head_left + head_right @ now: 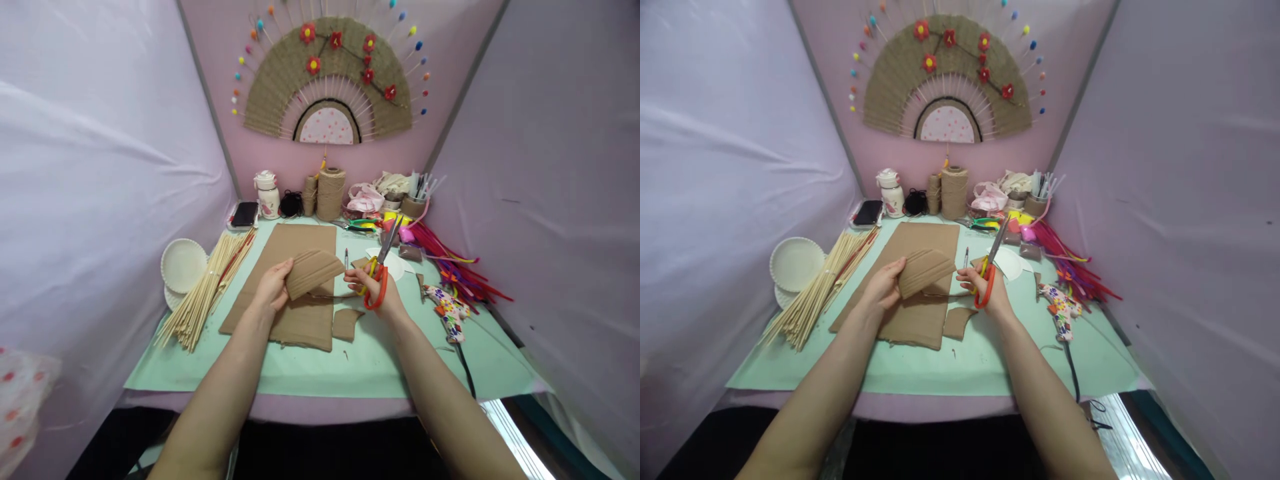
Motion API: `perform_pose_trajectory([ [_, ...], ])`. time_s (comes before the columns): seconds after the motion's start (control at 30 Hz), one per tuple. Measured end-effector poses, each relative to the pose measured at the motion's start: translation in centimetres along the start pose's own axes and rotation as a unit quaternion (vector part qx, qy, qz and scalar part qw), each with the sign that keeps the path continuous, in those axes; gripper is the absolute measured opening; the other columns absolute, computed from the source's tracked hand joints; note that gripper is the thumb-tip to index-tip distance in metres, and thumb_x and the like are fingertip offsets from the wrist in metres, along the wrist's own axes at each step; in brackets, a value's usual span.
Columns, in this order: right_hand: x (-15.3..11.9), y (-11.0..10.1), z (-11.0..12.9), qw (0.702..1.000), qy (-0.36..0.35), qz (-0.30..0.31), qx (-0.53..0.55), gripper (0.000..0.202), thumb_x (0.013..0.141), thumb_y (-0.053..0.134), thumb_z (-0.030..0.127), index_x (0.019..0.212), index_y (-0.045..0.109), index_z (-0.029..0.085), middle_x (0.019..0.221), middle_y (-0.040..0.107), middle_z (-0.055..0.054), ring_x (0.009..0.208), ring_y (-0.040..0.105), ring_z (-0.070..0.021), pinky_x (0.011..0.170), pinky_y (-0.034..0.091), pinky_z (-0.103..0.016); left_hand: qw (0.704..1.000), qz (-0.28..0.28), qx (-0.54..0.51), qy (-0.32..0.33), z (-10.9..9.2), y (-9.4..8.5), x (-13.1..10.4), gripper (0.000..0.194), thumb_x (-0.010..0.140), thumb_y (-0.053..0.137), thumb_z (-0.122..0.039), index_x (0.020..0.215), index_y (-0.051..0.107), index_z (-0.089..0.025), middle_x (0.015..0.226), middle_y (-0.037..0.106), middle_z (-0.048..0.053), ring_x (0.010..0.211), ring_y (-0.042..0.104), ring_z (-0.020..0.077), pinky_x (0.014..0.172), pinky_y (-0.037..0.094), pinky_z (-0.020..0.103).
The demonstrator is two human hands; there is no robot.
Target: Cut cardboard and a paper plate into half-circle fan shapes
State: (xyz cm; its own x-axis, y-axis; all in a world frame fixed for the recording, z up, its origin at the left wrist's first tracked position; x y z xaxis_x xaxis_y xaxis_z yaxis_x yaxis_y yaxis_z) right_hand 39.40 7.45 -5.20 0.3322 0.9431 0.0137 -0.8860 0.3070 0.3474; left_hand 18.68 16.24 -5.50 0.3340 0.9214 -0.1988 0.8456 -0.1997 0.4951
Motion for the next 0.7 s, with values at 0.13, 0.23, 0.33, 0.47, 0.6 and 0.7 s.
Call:
perform_pose_trajectory([
  [0.13, -0.1, -0.1, 0.2, 1.000, -0.005, -0.008, -0.007, 0.049, 0.060, 0.085, 0.043, 0.078, 0.044, 0.022, 0.080, 0.072, -0.001, 0.076, 0.072, -0.0190, 0.067, 0.056, -0.030, 1.000, -0.001, -0.011, -0.008, 0.1, 0.0, 0.0, 0.014, 0.081, 0.068, -0.025, 0.085, 0.072, -0.012, 0.077, 0.075, 0.009, 0.068, 0.068, 0.0173, 0.068, 0.056, 0.029],
  [0.23, -0.3, 0.2, 0.3, 1.000, -0.004, -0.009, -0.014, 0.049, 0.058, 0.086, 0.039, 0.076, 0.044, 0.022, 0.077, 0.071, 0.000, 0.075, 0.072, -0.0191, 0.067, 0.056, -0.030, 1.000, 0.001, -0.013, -0.017, 0.4, 0.1, 0.0, 0.014, 0.081, 0.068, -0.024, 0.087, 0.072, -0.011, 0.078, 0.075, 0.010, 0.068, 0.068, 0.0178, 0.070, 0.056, 0.031],
  [0.33, -0.4, 0.4, 0.3, 1.000, -0.004, -0.010, -0.016, 0.049, 0.055, 0.087, 0.036, 0.075, 0.045, 0.021, 0.078, 0.071, 0.000, 0.073, 0.071, -0.0187, 0.067, 0.057, -0.031, 1.000, 0.007, -0.013, -0.027, 0.7, 0.3, 0.0, 0.016, 0.081, 0.069, -0.024, 0.089, 0.072, -0.010, 0.083, 0.075, 0.011, 0.071, 0.069, 0.0190, 0.072, 0.057, 0.032],
  [0.47, -0.2, 0.2, 0.0, 1.000, -0.005, -0.010, -0.005, 0.048, 0.053, 0.088, 0.032, 0.074, 0.046, 0.020, 0.075, 0.071, 0.000, 0.068, 0.070, -0.0174, 0.065, 0.056, -0.031, 0.999, 0.015, -0.024, -0.040, 0.9, 0.5, -0.1, 0.016, 0.085, 0.064, -0.022, 0.092, 0.072, -0.010, 0.083, 0.075, 0.011, 0.072, 0.069, 0.0183, 0.074, 0.056, 0.032],
  [0.6, 0.1, -0.3, -0.4, 0.999, -0.009, -0.031, 0.025, 0.049, 0.050, 0.090, 0.030, 0.071, 0.047, 0.020, 0.067, 0.068, 0.003, 0.062, 0.067, -0.0141, 0.063, 0.056, -0.028, 0.997, 0.026, -0.048, -0.055, 0.9, 0.7, -0.4, 0.022, 0.090, 0.058, -0.026, 0.098, 0.071, -0.010, 0.083, 0.075, 0.011, 0.077, 0.071, 0.0191, 0.080, 0.055, 0.033],
  [0.7, 0.4, -0.7, -0.7, 0.997, -0.007, -0.050, 0.055, 0.050, 0.046, 0.091, 0.030, 0.069, 0.048, 0.021, 0.064, 0.066, 0.004, 0.062, 0.067, -0.0150, 0.061, 0.057, -0.028, 0.995, 0.041, -0.068, -0.065, 0.7, 0.9, -0.6, 0.032, 0.094, 0.051, -0.035, 0.103, 0.069, -0.010, 0.088, 0.074, 0.014, 0.083, 0.071, 0.0199, 0.082, 0.055, 0.032],
])
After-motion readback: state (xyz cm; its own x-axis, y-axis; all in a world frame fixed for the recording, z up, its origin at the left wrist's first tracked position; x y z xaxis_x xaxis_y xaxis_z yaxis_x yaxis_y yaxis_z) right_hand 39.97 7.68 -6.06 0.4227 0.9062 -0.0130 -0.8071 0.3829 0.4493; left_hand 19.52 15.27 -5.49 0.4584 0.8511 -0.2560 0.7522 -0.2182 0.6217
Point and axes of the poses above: each hand's wrist, its own x-axis towards the middle knuckle, its own y-axis out of the palm, z = x × y, the point moved 7 cm from there along x, towards the middle knuckle
